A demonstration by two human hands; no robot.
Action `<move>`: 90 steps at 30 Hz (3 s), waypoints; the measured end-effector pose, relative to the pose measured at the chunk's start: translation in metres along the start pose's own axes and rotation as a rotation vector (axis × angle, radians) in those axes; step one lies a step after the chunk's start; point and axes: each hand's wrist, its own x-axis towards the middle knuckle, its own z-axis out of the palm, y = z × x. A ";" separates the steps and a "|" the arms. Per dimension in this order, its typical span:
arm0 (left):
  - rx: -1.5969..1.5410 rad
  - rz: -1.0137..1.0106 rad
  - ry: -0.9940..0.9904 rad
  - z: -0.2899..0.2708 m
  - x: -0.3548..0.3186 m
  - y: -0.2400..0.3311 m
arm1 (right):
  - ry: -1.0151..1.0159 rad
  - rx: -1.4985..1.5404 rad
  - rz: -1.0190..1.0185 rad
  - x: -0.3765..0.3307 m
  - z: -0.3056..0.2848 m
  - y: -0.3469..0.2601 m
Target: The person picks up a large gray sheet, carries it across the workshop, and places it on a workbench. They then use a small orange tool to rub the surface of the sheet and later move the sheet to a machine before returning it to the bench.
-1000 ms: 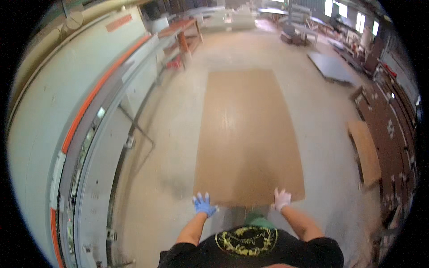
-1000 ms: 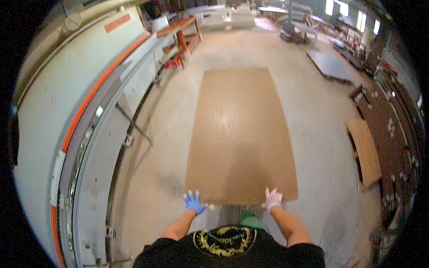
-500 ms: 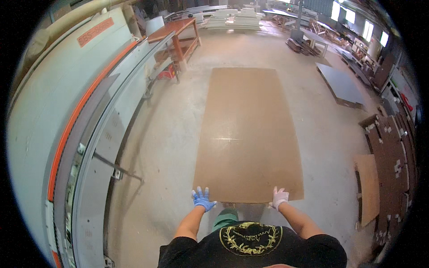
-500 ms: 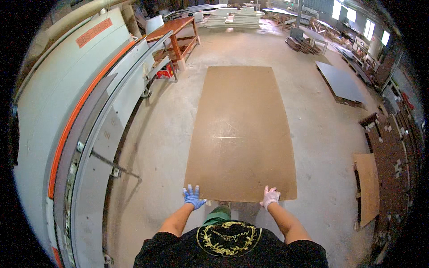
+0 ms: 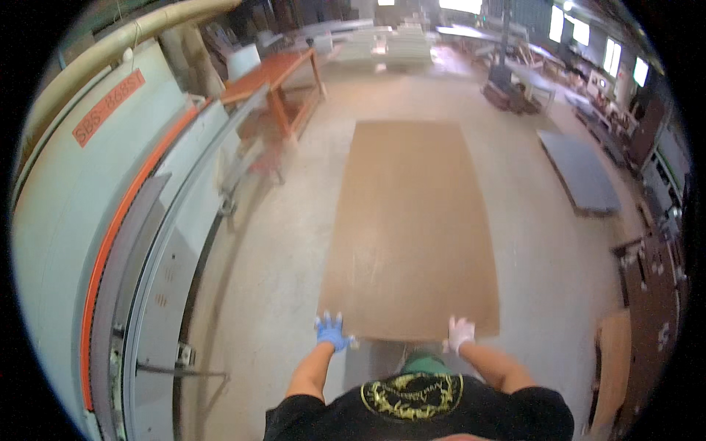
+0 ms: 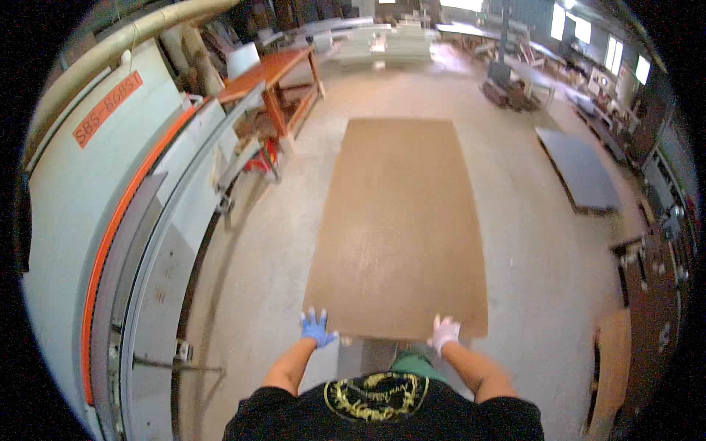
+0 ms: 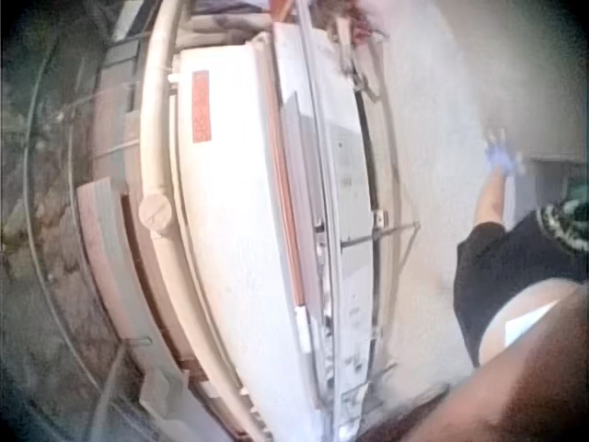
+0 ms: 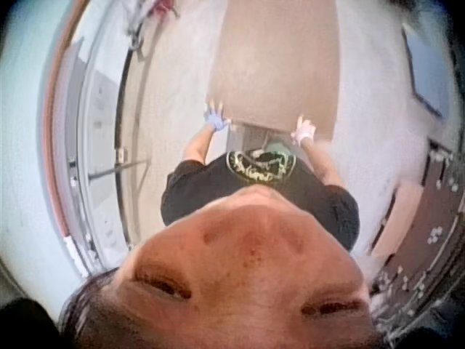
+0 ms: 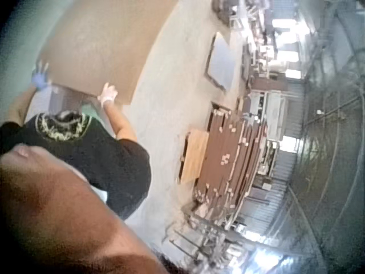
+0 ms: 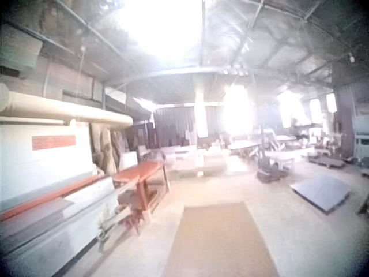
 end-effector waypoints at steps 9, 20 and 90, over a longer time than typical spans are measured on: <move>0.019 -0.058 -0.109 -0.199 0.284 -0.002 | -0.031 -0.032 0.032 0.250 -0.188 0.042; 0.038 -0.018 -0.105 -0.355 0.598 -0.014 | -0.044 0.114 0.175 0.501 -0.421 0.085; -0.778 -0.647 -0.147 -0.893 1.498 -0.418 | 0.454 0.353 0.787 1.588 -1.137 0.050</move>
